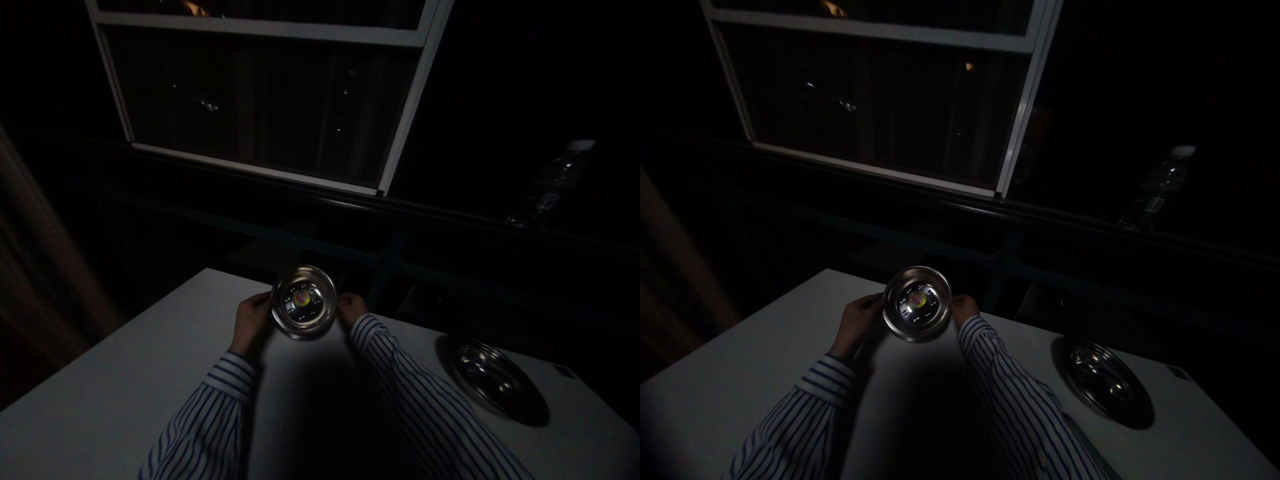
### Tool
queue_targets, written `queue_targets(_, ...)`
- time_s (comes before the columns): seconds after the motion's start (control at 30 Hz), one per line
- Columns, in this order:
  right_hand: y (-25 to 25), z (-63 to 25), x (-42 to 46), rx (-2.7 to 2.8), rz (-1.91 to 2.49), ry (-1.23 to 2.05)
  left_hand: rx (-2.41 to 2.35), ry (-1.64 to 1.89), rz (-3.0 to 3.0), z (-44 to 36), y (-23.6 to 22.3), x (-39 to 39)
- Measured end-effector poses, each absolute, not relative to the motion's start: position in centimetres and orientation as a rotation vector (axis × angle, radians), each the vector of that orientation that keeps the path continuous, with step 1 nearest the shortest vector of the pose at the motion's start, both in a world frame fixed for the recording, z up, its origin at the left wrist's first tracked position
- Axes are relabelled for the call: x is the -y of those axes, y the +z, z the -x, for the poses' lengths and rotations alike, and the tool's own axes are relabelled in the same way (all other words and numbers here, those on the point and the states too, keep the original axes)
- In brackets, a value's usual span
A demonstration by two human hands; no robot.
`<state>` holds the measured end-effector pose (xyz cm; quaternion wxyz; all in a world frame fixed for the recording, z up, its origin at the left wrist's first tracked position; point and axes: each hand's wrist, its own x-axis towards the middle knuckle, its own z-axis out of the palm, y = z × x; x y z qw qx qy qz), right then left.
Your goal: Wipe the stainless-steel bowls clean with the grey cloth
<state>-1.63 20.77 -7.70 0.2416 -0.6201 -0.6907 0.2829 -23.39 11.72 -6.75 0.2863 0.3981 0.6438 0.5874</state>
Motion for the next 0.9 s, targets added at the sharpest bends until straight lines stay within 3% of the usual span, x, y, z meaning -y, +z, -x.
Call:
queue_targets(0.5, -3.4, -5.9, -16.6, 1.728, 1.487, 0.840, -1.554, 1.476, -1.263, 19.2, -3.4, -9.9)
queue_targets(0.9, -1.5, -12.6, -12.1, 1.668, 1.555, 0.862, -1.338, 1.253, -1.230, 12.8, -4.8, -7.6)
